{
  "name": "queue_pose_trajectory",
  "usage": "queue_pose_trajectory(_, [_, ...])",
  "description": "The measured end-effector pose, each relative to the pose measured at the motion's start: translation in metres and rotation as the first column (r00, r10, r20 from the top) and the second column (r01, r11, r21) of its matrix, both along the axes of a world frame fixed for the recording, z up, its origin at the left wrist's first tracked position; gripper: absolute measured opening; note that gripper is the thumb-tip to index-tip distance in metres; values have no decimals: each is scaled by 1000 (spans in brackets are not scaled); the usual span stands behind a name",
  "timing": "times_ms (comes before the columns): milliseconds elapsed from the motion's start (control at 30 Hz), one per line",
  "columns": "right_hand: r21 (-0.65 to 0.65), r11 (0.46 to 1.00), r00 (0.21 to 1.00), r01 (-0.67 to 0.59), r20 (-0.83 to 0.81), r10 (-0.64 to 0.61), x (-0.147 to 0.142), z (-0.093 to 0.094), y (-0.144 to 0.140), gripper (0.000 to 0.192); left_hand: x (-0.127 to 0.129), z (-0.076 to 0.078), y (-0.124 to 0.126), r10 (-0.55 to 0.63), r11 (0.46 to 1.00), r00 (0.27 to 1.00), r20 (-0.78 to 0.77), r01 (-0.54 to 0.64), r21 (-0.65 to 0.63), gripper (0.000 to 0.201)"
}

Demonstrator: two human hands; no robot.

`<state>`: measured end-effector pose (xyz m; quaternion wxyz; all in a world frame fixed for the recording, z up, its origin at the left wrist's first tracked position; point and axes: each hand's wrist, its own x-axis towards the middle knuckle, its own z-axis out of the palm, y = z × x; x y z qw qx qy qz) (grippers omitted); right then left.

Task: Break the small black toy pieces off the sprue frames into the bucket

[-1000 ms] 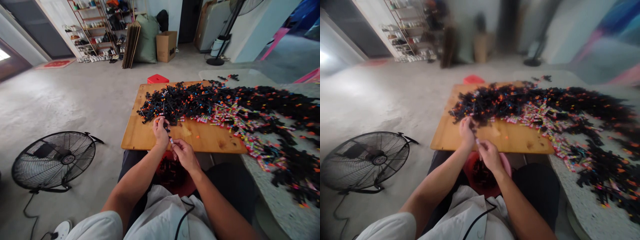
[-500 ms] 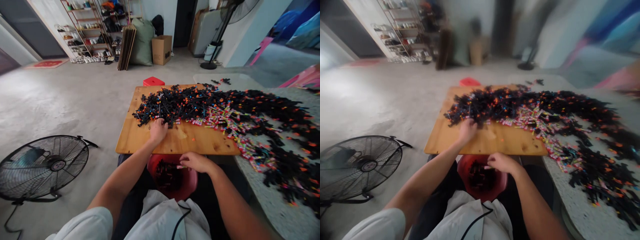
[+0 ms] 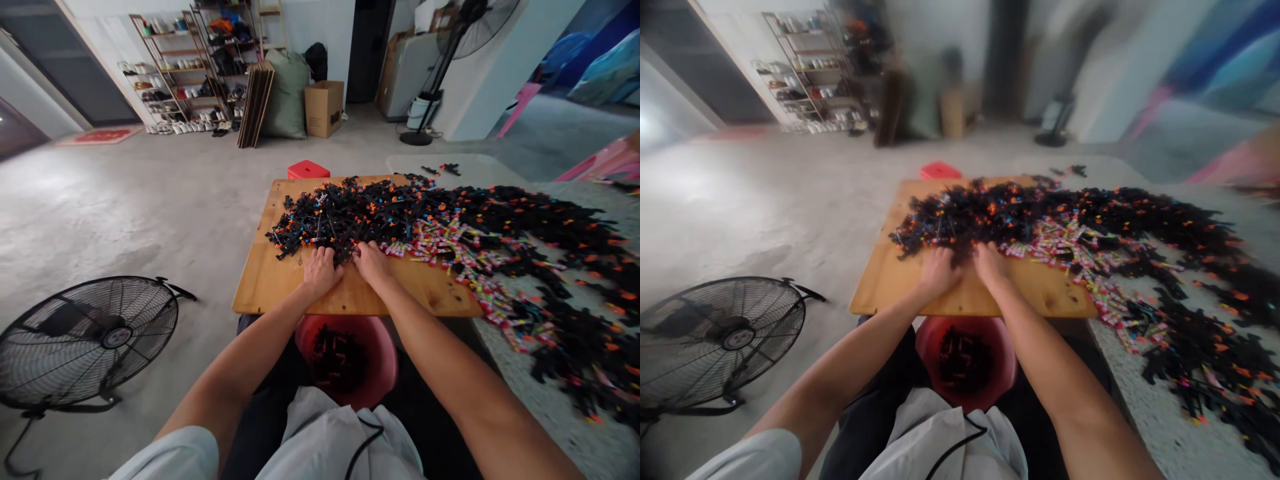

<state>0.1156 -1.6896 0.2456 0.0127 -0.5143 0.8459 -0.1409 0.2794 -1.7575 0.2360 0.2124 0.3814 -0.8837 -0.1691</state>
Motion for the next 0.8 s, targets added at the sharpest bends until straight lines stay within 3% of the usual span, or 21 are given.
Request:
queue_pose_trajectory(133, [25,999,999,-22,27,21,7,-3,20,25,13,-8,-5,49,977,965,-257,7,215,7])
queue_pose_trajectory(233, [69,997,997,-27,69,22,13,-2,35,29,19,-11,-7,61,936,939,-340,65,346,9])
queue_pose_trajectory(333, [69,995,996,-68,59,64,20,-1,45,31,23,-11,-1,-126,966,957,-260,179,187,26])
queue_pose_trajectory(433, [50,997,997,-56,63,53,27,0,51,35,21,-8,9,-364,929,926,-101,368,33,36])
queue_pose_trajectory(500, [42,998,996,-40,80,37,30,0,54,34,16,-5,14,-413,910,910,-23,414,34,29])
queue_pose_trajectory(567, [35,999,995,-20,99,16,31,-1,57,28,10,-4,16,-379,921,925,-33,381,87,16])
queue_pose_trajectory(667, [-8,999,986,52,159,-50,27,-3,66,17,5,0,16,-198,917,950,-241,266,296,11])
queue_pose_trajectory(700, [-42,996,976,81,207,-71,25,-4,70,13,5,2,15,-105,874,936,-336,247,418,13])
queue_pose_trajectory(733, [-88,990,958,113,275,-85,23,-5,74,11,5,4,15,5,794,906,-423,254,552,13])
queue_pose_trajectory(800, [-201,961,885,192,459,-81,23,-8,82,10,8,10,14,247,550,795,-554,356,756,14])
